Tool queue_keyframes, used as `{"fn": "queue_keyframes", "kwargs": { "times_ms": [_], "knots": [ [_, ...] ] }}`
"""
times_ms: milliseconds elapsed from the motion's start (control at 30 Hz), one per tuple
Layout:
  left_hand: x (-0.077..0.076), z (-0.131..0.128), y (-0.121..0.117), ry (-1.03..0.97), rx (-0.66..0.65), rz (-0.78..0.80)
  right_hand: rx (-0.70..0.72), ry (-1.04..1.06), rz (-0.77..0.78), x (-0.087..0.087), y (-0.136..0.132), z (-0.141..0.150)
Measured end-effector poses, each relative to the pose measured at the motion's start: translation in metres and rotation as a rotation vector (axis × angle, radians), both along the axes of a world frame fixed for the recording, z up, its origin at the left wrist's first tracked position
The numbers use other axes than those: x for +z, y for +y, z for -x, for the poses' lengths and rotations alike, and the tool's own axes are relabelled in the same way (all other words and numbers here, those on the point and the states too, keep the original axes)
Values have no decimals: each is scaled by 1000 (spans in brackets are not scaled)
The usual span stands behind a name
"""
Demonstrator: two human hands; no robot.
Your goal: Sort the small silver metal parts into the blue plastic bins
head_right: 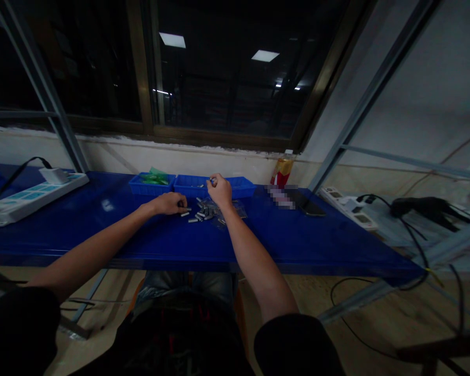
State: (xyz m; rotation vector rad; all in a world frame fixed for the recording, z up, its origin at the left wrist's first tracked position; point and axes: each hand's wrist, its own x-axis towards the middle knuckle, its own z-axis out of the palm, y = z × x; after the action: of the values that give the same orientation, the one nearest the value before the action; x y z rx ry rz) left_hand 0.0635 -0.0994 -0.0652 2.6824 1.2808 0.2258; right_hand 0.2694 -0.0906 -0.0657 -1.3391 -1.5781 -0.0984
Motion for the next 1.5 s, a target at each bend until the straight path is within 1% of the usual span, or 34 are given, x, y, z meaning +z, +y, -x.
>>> {"fn": "queue_keyframes", "kwargs": {
  "times_ms": [100,200,300,367,500,567,767,933,1100,1200,1367,1500],
  "knots": [
    [0,-1,0,-13,28,-17,-12,-23,21,-1,1,-1],
    [0,-1,-2,-46,68,-48,-13,-46,8,1,0,1],
    [3,-2,-3,-82,109,-95,31,-77,23,5,-5,8],
    [6,-2,-4,-103,141,-124,114,-109,68,7,-10,15],
    [11,-1,-4,-126,197,-189,364,-228,127,9,-21,32],
    [13,0,-2,-131,208,-217,417,-269,125,8,-24,39],
    [13,1,1,-162,185,-223,408,-271,129,5,-22,42],
    [14,1,0,-294,122,-219,402,-233,140,6,-23,41],
    [15,0,-5,-451,9,-238,367,-204,143,9,-24,41],
    [15,0,-7,-484,-21,-250,334,-198,160,10,-24,41],
    [17,1,-7,-444,16,-304,350,-195,168,10,-27,42],
    [17,1,-7,-407,64,-301,386,-160,148,8,-27,42]
  ]
}}
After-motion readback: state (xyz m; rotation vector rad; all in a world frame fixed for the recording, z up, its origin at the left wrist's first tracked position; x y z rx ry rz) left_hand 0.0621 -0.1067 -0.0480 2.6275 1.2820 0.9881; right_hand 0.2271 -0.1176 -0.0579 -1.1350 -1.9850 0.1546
